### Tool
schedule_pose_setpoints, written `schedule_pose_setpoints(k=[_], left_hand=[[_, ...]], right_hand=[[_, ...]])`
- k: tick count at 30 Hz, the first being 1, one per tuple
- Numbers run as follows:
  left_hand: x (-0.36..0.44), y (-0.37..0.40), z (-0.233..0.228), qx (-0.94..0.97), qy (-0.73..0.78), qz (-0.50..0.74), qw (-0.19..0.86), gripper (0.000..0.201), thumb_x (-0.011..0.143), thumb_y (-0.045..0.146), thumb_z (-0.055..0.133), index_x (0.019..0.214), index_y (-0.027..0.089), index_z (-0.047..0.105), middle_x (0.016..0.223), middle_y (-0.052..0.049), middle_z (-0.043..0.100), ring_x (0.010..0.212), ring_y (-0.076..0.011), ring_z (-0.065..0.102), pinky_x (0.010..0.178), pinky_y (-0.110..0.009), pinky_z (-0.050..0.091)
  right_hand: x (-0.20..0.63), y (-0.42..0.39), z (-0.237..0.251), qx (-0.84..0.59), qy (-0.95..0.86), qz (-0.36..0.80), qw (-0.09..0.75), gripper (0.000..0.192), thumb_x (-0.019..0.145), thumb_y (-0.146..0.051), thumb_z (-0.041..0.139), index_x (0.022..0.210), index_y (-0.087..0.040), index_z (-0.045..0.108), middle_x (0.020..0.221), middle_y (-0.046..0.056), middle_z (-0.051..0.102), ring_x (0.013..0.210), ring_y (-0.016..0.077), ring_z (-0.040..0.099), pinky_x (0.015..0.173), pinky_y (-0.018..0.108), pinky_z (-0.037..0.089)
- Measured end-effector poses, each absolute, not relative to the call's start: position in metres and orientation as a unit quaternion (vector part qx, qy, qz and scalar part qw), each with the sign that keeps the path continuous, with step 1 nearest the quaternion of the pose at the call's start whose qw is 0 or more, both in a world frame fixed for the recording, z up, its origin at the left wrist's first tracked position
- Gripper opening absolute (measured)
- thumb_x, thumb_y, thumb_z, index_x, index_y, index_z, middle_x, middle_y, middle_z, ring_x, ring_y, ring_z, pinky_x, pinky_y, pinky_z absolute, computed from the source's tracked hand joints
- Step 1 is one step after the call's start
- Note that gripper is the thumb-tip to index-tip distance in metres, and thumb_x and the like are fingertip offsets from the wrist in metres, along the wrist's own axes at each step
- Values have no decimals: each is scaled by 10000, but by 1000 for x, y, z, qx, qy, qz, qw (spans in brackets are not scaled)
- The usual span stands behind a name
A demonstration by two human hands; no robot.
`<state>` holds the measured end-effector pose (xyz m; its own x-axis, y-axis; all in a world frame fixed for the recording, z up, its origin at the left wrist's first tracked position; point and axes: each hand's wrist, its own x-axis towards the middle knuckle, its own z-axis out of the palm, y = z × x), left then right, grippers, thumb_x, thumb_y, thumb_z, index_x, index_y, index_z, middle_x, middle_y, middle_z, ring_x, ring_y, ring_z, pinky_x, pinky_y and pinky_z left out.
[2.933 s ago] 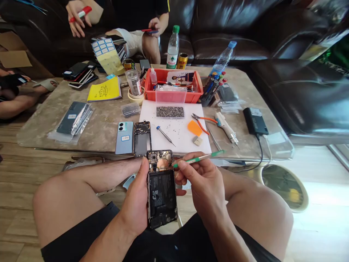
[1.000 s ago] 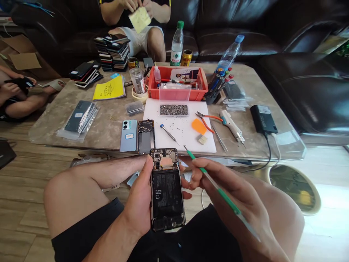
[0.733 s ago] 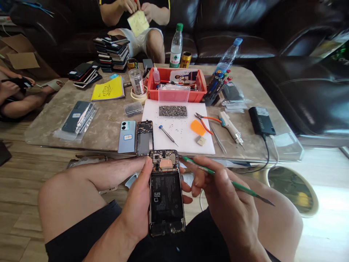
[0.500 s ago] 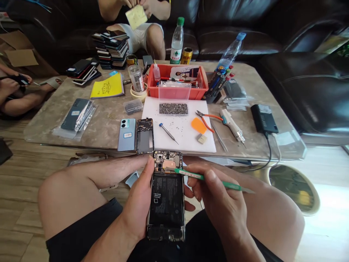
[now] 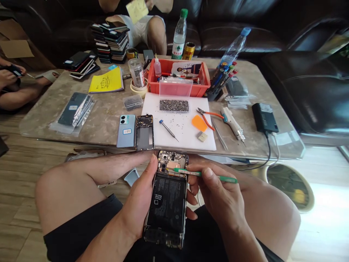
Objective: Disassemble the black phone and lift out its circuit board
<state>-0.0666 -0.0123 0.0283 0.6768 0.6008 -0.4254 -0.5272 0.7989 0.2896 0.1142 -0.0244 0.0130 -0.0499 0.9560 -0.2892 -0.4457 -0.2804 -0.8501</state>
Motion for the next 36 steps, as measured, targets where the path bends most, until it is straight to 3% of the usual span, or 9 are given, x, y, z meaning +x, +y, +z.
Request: schedule_pose_setpoints(k=[4,8,17,29,36], left_hand=[[-63,-14,29,80,264,333,902,816,1057,787,415,1304,103,785,1034,-196,812,968,-328,800,864,-423,653],[-63,-15,31,77,269,334,900,794,1054,780,448,1249,98,803,1017,-195,817,943,-321,802,870,-427,658],[-75,-13,26,39,271,288,918,742,949,776,674,1197,93,825,1001,-161,850,837,-285,845,736,-301,639],[-74,-13,28,39,280,276,919,731,897,791,723,1165,121,845,969,-131,853,818,-281,845,694,-288,628],[-73,-12,30,51,276,281,918,730,924,786,693,1135,104,845,963,-132,848,804,-268,840,723,-289,635]], right_hand=[[109,-22,15,-460,-264,653,540,338,974,-521,800,940,-187,837,684,26,701,432,154,621,378,281,500],[109,-23,18,-461,-260,660,534,338,959,-530,826,973,-194,848,726,39,724,485,150,633,402,277,513],[129,-26,3,-421,-354,617,563,239,931,-497,873,1024,-278,898,742,40,734,664,221,723,545,349,583],[140,-22,5,-409,-413,604,545,190,989,-447,822,1036,-285,910,736,36,748,618,167,684,578,305,590],[144,-25,7,-391,-451,596,538,166,1031,-391,782,1087,-292,904,825,44,776,711,172,721,638,311,618]])
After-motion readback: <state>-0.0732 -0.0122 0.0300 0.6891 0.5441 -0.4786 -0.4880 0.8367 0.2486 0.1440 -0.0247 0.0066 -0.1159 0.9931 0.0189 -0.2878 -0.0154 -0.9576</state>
